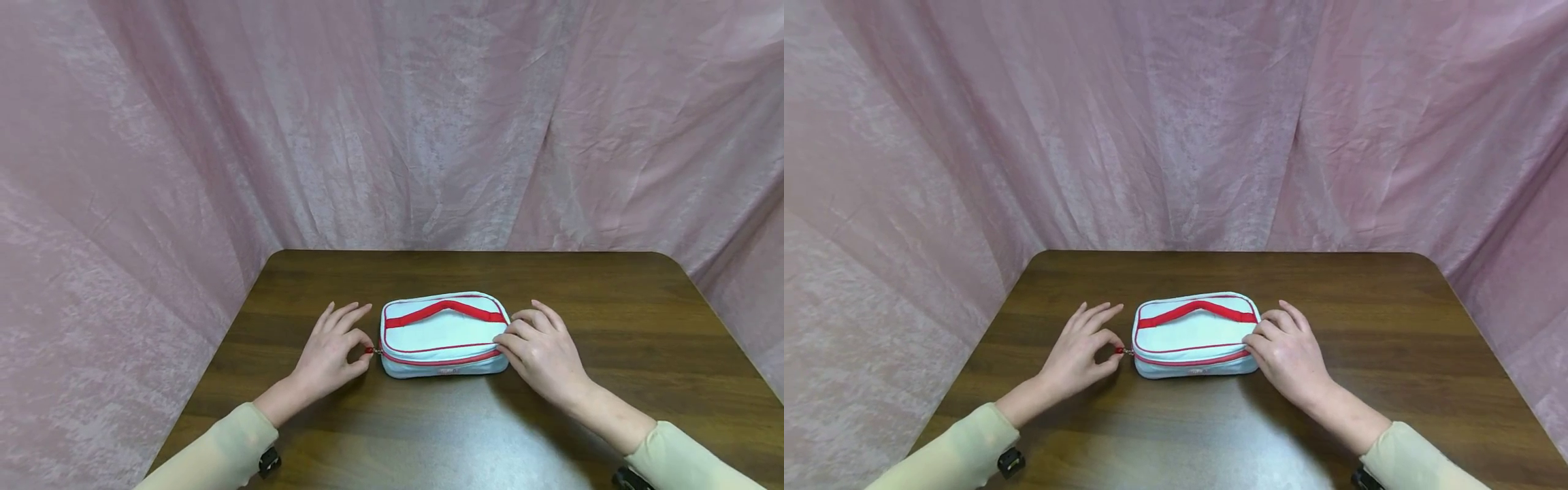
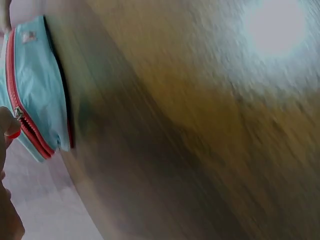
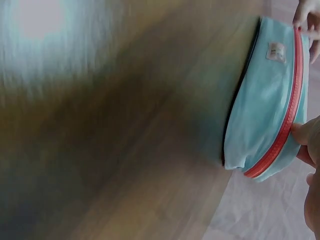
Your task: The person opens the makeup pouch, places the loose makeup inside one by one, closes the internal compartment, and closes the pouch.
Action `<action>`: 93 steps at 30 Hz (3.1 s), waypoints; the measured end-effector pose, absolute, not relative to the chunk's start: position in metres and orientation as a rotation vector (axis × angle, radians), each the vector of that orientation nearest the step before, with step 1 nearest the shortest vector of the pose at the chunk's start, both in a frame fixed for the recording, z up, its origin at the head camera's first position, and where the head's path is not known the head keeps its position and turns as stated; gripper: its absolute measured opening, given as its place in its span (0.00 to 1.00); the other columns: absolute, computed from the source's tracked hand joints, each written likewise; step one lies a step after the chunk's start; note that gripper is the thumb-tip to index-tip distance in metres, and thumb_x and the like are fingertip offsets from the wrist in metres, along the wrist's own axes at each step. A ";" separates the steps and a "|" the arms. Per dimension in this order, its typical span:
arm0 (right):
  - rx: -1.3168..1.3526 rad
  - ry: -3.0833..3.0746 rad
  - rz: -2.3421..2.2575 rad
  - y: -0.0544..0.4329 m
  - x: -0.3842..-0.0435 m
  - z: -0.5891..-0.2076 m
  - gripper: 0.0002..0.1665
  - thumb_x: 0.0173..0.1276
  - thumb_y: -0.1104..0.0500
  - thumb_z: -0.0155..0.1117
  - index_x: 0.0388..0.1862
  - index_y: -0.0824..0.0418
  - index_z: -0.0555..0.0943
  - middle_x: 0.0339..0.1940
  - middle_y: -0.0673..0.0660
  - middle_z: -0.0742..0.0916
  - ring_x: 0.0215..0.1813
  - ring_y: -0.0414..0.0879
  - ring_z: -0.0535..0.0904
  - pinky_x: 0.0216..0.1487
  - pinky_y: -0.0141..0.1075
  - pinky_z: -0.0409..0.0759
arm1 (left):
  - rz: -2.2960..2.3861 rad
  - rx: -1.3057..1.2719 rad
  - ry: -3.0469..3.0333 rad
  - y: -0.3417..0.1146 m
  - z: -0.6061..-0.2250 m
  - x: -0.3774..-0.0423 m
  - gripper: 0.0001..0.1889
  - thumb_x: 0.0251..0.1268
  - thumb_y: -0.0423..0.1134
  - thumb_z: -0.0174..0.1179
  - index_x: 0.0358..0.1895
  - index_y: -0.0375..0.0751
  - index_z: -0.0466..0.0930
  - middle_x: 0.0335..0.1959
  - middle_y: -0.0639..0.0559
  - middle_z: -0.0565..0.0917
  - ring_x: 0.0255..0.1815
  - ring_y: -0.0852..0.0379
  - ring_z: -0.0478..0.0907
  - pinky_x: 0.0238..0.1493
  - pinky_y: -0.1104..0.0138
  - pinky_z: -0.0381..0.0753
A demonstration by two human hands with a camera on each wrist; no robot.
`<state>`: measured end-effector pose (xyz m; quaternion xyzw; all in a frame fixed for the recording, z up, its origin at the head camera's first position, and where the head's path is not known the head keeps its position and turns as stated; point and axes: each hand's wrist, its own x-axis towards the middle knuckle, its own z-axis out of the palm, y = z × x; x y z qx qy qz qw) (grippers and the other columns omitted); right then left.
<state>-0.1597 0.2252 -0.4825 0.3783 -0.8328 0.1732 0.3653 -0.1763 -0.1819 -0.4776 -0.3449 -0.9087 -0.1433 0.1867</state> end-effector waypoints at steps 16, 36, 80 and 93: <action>0.852 -2.217 0.297 0.258 -0.212 -0.483 0.08 0.60 0.67 0.66 0.37 0.61 0.88 0.37 0.56 0.89 0.53 0.65 0.80 0.64 0.63 0.69 | -0.324 -1.284 -2.369 -0.123 -0.473 -0.166 0.07 0.57 0.44 0.72 0.36 0.54 0.84 0.75 0.48 0.69 0.78 0.45 0.60 0.78 0.41 0.47; 1.090 -2.206 0.448 0.181 -0.164 -0.471 0.14 0.55 0.55 0.79 0.40 0.57 0.89 0.38 0.51 0.87 0.53 0.58 0.79 0.68 0.58 0.68 | -0.366 -1.267 -2.391 -0.106 -0.480 -0.164 0.08 0.57 0.47 0.74 0.36 0.54 0.84 0.75 0.48 0.69 0.76 0.43 0.63 0.77 0.41 0.48; 1.152 -2.036 0.441 0.162 -0.159 -0.478 0.08 0.69 0.58 0.59 0.29 0.55 0.83 0.28 0.49 0.82 0.45 0.55 0.80 0.66 0.60 0.69 | -0.415 -1.111 -2.493 -0.130 -0.476 -0.171 0.07 0.55 0.43 0.72 0.33 0.55 0.82 0.74 0.48 0.71 0.77 0.46 0.62 0.76 0.40 0.52; 1.184 -1.998 0.448 0.165 -0.157 -0.478 0.10 0.72 0.59 0.58 0.30 0.55 0.83 0.28 0.48 0.83 0.47 0.56 0.82 0.65 0.63 0.70 | -0.454 -1.064 -2.523 -0.137 -0.480 -0.180 0.06 0.54 0.42 0.71 0.32 0.56 0.83 0.74 0.48 0.71 0.75 0.43 0.64 0.76 0.40 0.52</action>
